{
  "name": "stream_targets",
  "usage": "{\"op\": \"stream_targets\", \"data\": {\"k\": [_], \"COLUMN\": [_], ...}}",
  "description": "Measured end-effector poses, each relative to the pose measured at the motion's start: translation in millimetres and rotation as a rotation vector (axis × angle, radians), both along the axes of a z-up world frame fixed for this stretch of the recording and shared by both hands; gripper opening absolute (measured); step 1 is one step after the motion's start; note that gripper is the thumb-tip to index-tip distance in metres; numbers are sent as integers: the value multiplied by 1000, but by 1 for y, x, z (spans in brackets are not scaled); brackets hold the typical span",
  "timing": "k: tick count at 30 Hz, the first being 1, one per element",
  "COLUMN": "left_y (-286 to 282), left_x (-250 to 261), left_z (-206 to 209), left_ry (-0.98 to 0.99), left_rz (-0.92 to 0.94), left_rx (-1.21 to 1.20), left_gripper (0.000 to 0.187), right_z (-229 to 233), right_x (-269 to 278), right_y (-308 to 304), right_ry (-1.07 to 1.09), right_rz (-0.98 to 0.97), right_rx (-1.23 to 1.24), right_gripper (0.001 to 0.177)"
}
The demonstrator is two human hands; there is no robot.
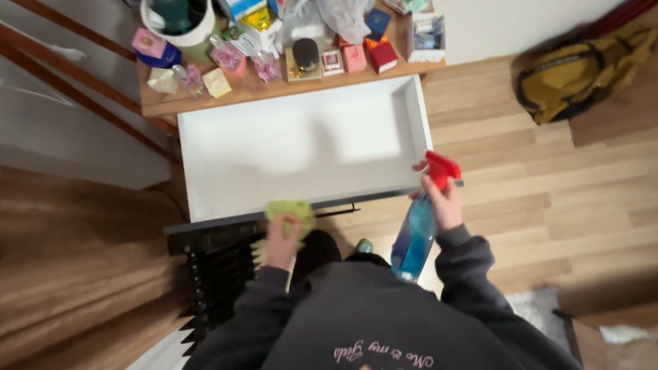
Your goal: The person sprays a cleaning solution into an open white drawer and wipes the interior surfaces with a green cloth. They repeatedly wipe the bottom and sides of the drawer, refolding the cloth and continuing until the drawer is clean.
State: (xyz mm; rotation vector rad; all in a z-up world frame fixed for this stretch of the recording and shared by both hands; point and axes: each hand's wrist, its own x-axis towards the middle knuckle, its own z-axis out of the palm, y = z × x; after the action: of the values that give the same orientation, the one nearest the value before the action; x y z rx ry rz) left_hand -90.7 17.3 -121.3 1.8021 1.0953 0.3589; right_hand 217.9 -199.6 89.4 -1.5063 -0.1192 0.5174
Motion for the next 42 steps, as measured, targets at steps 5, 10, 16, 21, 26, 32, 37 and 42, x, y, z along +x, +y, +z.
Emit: {"op": "stream_targets", "data": {"k": [5, 10, 16, 21, 26, 32, 37, 42], "left_y": [55, 79, 100, 114, 132, 137, 136, 134], "left_x": [-53, -56, -63, -96, -110, -105, -104, -97], "left_z": [27, 109, 105, 87, 89, 79, 63, 70], "left_ry": [265, 555, 758, 630, 767, 796, 803, 779], "left_rz": [-2, -65, -137, 177, 5, 12, 27, 19], "left_rx": [30, 62, 224, 185, 53, 23, 59, 7], "left_gripper": [36, 65, 76, 112, 110, 97, 89, 84], "right_z": [-111, -154, -131, -149, -279, -361, -326, -328], "right_x": [46, 46, 5, -15, 41, 77, 67, 80], "right_y": [-33, -19, -6, -21, -77, -93, -76, -71], "right_ry": [-4, -15, 9, -19, 198, 155, 198, 254], "right_rz": [-60, -93, -170, -420, -561, -734, -738, -665], "right_rx": [-38, -109, -384, -327, -72, 48, 99, -7], "right_gripper": [36, 38, 46, 52, 52, 59, 58, 53]}}
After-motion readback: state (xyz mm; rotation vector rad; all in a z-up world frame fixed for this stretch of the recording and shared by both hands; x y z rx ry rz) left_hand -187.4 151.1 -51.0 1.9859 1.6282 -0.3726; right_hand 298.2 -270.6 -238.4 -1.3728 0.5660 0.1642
